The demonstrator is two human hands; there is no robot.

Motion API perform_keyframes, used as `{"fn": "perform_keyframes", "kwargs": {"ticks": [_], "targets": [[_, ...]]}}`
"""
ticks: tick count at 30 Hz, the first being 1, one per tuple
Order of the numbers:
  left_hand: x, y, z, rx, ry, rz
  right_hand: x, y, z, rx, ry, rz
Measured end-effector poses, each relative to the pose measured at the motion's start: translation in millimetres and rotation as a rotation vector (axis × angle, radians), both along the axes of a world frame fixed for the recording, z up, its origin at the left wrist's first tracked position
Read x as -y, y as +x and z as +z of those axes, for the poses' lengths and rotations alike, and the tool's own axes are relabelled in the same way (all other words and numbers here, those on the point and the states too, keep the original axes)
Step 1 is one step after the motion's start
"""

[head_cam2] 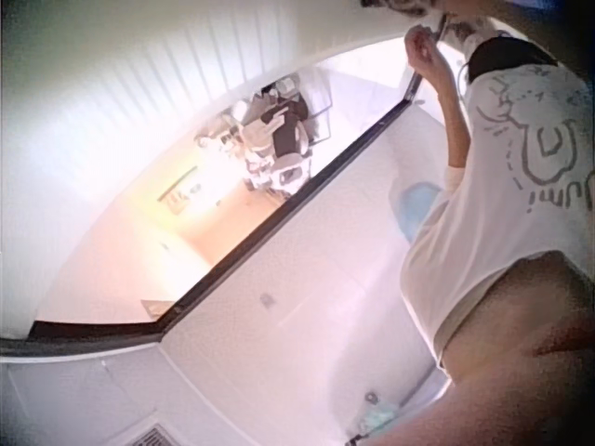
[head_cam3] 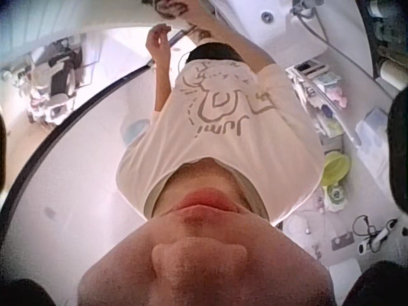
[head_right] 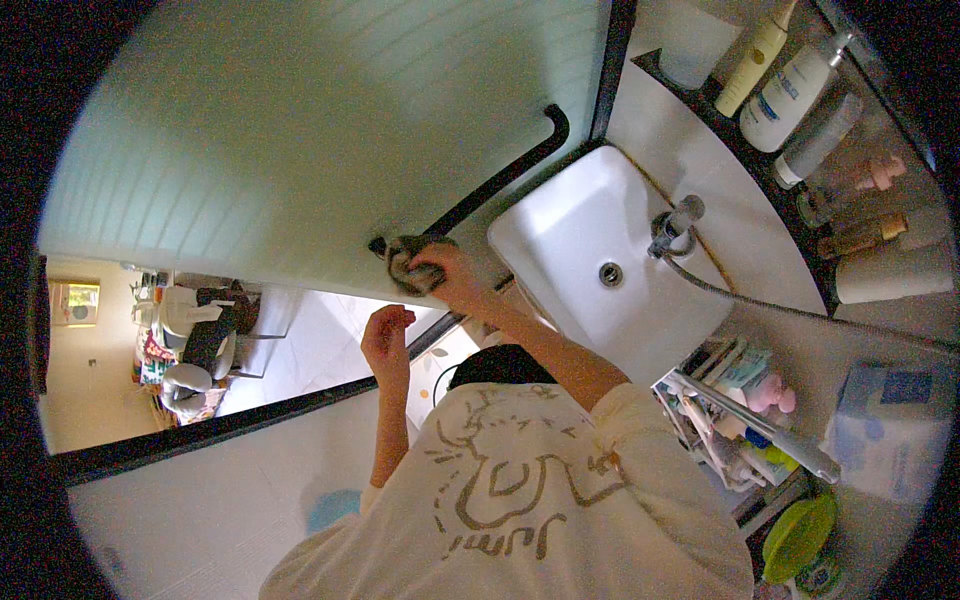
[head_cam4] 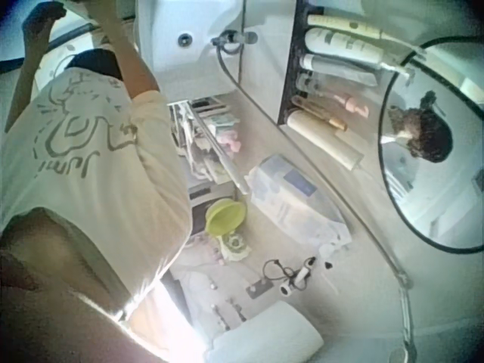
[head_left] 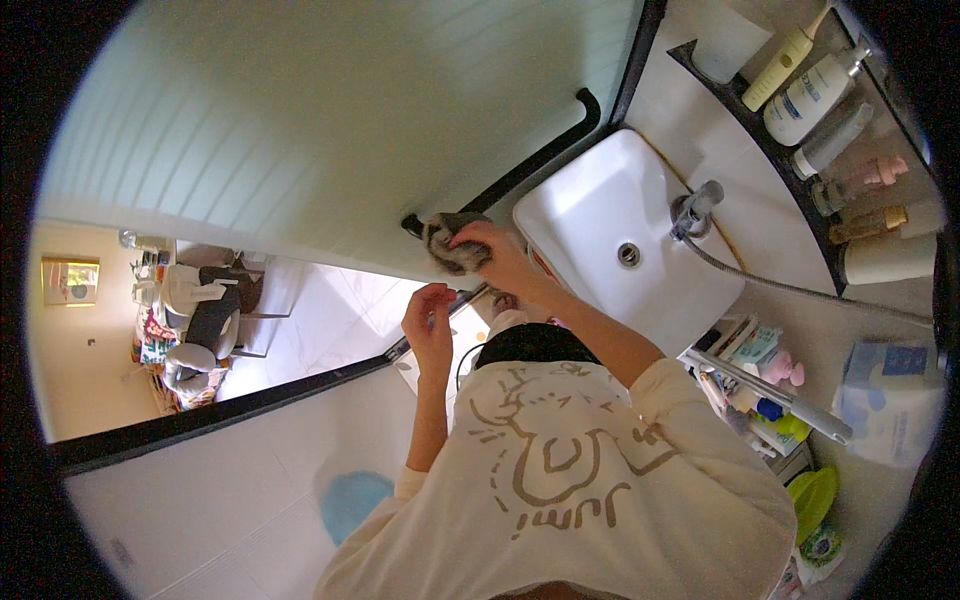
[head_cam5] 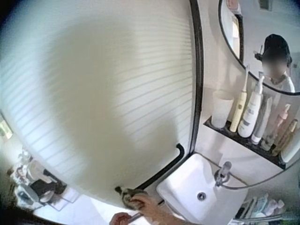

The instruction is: The person wets a cloth at the sink, then wipes the frosted glass shower door, the sink basin, and the surrounding countertop. They continue wiping the wall tiles, a plastic bag, and a wall-mounted hairdryer, using the cloth to clean multiple surfaces in the bathroom.

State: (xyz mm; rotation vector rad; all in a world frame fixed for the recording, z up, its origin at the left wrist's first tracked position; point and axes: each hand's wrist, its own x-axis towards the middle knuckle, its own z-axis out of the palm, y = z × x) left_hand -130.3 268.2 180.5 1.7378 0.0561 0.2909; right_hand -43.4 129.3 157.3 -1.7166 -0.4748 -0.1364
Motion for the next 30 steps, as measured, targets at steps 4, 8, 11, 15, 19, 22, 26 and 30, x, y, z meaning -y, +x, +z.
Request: {"fn": "perform_keyframes", "kwargs": {"ticks": [4,8,11,15,19,22,26,30], "targets": [[-9,1,-1,-0.007,-0.017,0.003,63,8,19,-0.547,0.362,-0.246],[-21,5,-4,0.010,-0.079,-0.012,106,44,25,-0.176,0.453,-0.348],[-37,14,-7,0.036,-0.091,-0.039,95,62,12,0.090,-0.105,-0.449],[-60,28,-10,0.019,-0.070,-0.026,40,43,-4,0.135,-0.462,-0.384],[-75,33,-12,-0.021,-0.082,-0.016,-28,9,-3,0.163,-0.537,-0.155],[-78,33,-13,-0.018,-0.137,-0.035,-61,-7,-1,0.216,-0.660,-0.142],[-82,40,-16,-0.010,-0.122,-0.059,-76,-14,-11,0.319,-0.932,-0.094],[-84,46,-21,-0.002,-0.144,-0.091,-61,-25,-33,0.250,-1.066,-0.036]]}}
